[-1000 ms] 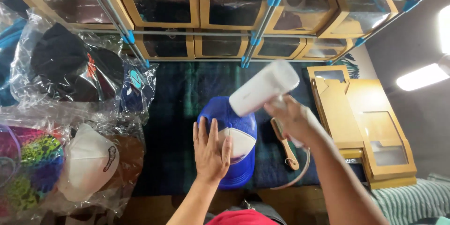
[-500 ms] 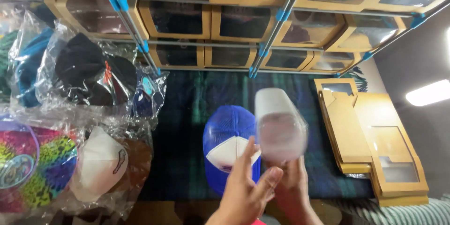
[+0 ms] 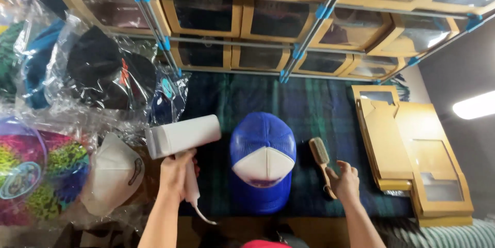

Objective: Cleaning and shaping a blue and white cap using a wooden brush and a hair dryer.

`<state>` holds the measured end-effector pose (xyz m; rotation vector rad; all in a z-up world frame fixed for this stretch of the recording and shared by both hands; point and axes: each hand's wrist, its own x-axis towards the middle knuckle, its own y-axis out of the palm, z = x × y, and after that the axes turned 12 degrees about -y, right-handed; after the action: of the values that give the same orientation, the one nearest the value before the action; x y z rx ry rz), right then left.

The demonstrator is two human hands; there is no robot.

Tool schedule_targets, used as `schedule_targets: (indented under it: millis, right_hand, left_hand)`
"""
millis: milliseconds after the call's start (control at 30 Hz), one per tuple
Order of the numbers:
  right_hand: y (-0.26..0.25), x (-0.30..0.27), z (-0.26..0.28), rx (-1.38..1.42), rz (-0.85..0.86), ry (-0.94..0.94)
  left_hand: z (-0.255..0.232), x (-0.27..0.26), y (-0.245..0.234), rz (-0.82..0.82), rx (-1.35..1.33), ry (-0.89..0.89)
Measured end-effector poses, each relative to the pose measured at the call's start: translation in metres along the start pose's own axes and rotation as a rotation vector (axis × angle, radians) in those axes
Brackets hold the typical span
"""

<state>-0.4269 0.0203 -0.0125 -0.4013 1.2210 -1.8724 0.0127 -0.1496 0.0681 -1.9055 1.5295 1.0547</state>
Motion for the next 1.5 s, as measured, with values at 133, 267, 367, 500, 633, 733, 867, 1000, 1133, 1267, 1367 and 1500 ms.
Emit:
schedule_targets:
  millis: [133,267,367,500,633,733,867,1000,1133,1267,1367,1500]
  right_hand:
    - [0.059,0.007,-0.101,-0.304,0.011,-0.215]
    - [0.046,0.003,-0.055,-0.230,0.182,0.015]
    - [0.060,0.014,-0.066,-0.255,0.229,-0.020]
    - [0.055,0.013,-0.054,0.000,0.014,-0.007]
    - [-0.056,-0.066,0.113,0.316,-0.076,0.155]
    - [-0.079,-0.084,0.133,0.282,0.076,-0.092]
    - [-0.071,-0.102,0.164,0.053,0.071,-0.677]
    - [-0.050,-0.054,0.178,0.156,0.006,-0.500]
    - [-0.045,-0.022,0.159,0.238,0.200,0.004]
    - [-0.013,-0.022,0.113,0.578,0.317,0.259]
    - [-0.009,-0.043,0.109,0.566,0.258,0.181]
    - [-0.039,-0.091,0.137,0.671,0.022,0.071]
  left_hand:
    - [0.036,0.059,-0.003,0.082,-0.135,-0.129]
    - [0.055,0.093,0.003,0.031,-0.167,-0.140]
    - [0.065,0.107,-0.002,0.062,-0.199,-0.171]
    - [0.056,0.097,-0.005,-0.055,0.174,0.023]
    - [0.031,0.052,-0.008,-0.377,0.718,0.221]
    - [0.078,0.060,-0.009,-0.549,0.742,0.833]
    - [0.102,-0.034,0.045,-0.153,0.648,0.958]
    - [0.123,-0.044,0.065,0.039,0.700,0.838]
    - [0.142,-0.028,0.050,0.121,0.681,0.508]
    - [0.163,-0.016,0.047,0.137,0.708,0.508]
    - [0.147,-0.030,0.052,0.034,0.730,0.726]
    - [0.132,-0.054,0.061,-0.081,0.840,1.266]
